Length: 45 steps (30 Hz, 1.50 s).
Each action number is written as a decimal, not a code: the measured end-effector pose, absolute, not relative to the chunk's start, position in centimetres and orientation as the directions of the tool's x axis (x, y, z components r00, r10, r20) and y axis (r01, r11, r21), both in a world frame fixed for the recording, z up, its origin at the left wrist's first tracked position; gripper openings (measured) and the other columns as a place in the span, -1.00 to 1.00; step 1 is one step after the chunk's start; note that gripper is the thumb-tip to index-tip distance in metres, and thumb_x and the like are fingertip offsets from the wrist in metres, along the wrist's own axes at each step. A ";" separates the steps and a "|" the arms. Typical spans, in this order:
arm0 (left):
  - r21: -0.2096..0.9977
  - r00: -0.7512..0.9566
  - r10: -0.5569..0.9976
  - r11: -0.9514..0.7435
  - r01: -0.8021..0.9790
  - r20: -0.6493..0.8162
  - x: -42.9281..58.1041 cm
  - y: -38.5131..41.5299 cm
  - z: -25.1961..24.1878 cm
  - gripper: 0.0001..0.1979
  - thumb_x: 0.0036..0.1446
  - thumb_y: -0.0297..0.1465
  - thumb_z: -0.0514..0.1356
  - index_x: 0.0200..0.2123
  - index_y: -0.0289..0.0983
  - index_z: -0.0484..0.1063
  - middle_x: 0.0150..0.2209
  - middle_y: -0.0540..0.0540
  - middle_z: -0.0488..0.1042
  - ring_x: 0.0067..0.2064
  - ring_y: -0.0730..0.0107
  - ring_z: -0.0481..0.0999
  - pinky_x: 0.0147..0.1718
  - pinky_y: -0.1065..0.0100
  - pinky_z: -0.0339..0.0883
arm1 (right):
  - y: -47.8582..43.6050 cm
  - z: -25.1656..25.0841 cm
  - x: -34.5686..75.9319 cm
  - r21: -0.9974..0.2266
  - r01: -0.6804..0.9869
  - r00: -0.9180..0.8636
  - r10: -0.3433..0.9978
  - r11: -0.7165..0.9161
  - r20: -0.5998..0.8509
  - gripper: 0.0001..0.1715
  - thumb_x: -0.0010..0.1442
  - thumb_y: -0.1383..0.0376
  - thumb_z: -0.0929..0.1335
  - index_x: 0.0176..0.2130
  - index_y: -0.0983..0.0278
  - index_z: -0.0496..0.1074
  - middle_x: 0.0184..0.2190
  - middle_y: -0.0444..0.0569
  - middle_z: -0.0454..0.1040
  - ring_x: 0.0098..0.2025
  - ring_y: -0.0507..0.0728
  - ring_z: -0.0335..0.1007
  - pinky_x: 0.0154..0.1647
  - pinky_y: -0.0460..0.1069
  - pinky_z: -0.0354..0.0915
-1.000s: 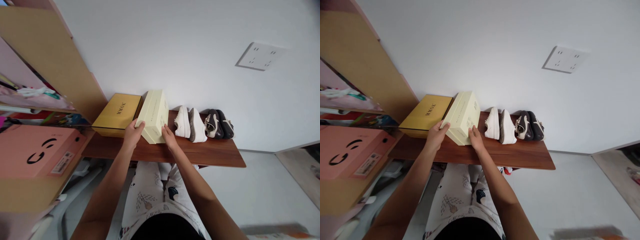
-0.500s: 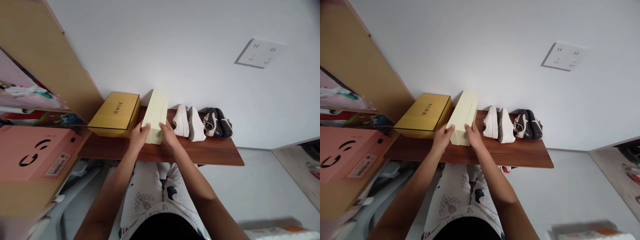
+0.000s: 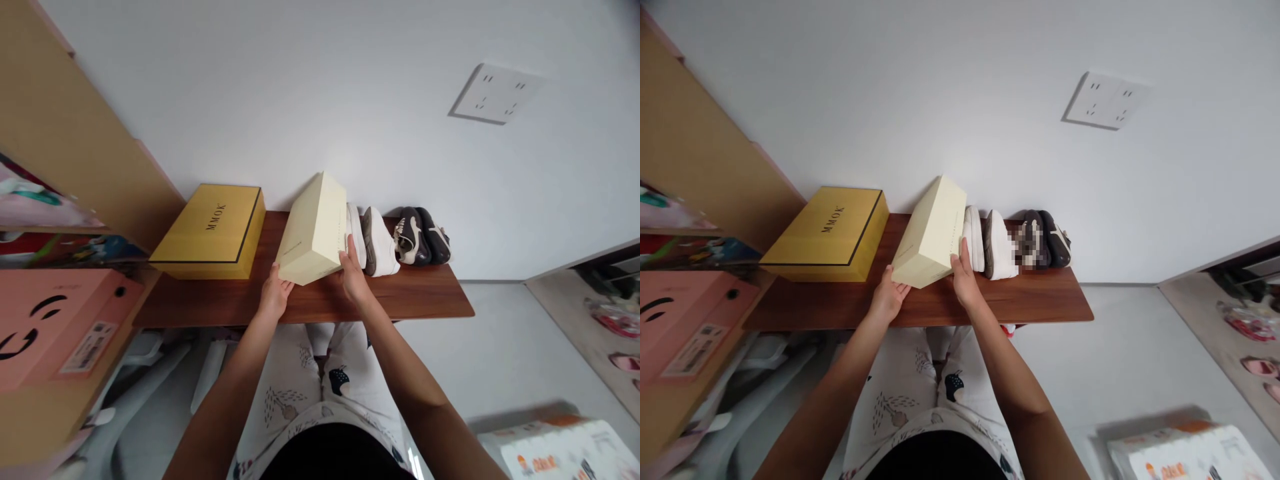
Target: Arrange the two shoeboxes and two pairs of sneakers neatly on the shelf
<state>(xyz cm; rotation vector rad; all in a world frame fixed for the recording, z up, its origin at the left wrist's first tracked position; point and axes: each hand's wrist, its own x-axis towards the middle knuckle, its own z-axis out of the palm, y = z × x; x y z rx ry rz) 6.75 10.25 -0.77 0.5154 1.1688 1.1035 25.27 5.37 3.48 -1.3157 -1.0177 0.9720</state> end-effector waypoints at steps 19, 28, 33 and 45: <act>0.992 -0.234 0.972 -0.003 -0.129 -0.028 3.6 10.1 2.5 -0.49 0.08 -0.19 0.36 0.10 -0.22 0.52 0.08 -0.19 0.56 0.13 0.12 0.52 0.19 0.12 0.35 | 6.0 0.7 23.3 -0.993 -0.114 0.197 0.979 -0.023 -0.045 -0.29 0.23 -0.16 0.30 0.17 0.18 0.44 0.22 -0.06 0.45 0.31 0.24 0.27 0.39 0.17 0.08; 0.994 -0.247 0.968 0.010 -0.104 -0.035 3.7 10.5 1.2 -0.49 0.11 -0.21 0.33 0.12 -0.25 0.51 0.10 -0.21 0.54 0.13 0.15 0.52 0.18 0.18 0.35 | 7.4 -1.1 23.4 -0.992 -0.123 0.213 0.975 -0.035 -0.061 -0.35 0.19 -0.09 0.32 0.12 0.19 0.47 0.16 -0.07 0.51 0.27 0.26 0.30 0.36 0.17 0.11; 0.994 -0.279 0.960 0.008 -0.112 -0.039 3.9 10.8 0.7 -0.47 0.12 -0.21 0.33 0.13 -0.28 0.50 0.10 -0.21 0.54 0.13 0.15 0.52 0.18 0.17 0.35 | 7.9 -1.1 23.2 -0.989 -0.140 0.196 0.978 -0.042 -0.069 -0.37 0.21 -0.07 0.31 0.15 0.17 0.45 0.18 -0.08 0.48 0.28 0.25 0.28 0.37 0.14 0.09; 0.999 -0.250 0.968 -0.033 0.012 0.034 3.8 11.9 0.5 -0.48 0.21 -0.17 0.26 0.15 -0.31 0.45 0.11 -0.26 0.52 0.13 0.12 0.51 0.22 0.11 0.30 | 8.3 -0.9 23.0 -0.999 -0.040 0.179 0.984 -0.001 -0.008 -0.26 0.26 -0.15 0.25 0.23 0.21 0.36 0.28 -0.04 0.38 0.34 0.23 0.22 0.41 0.14 0.04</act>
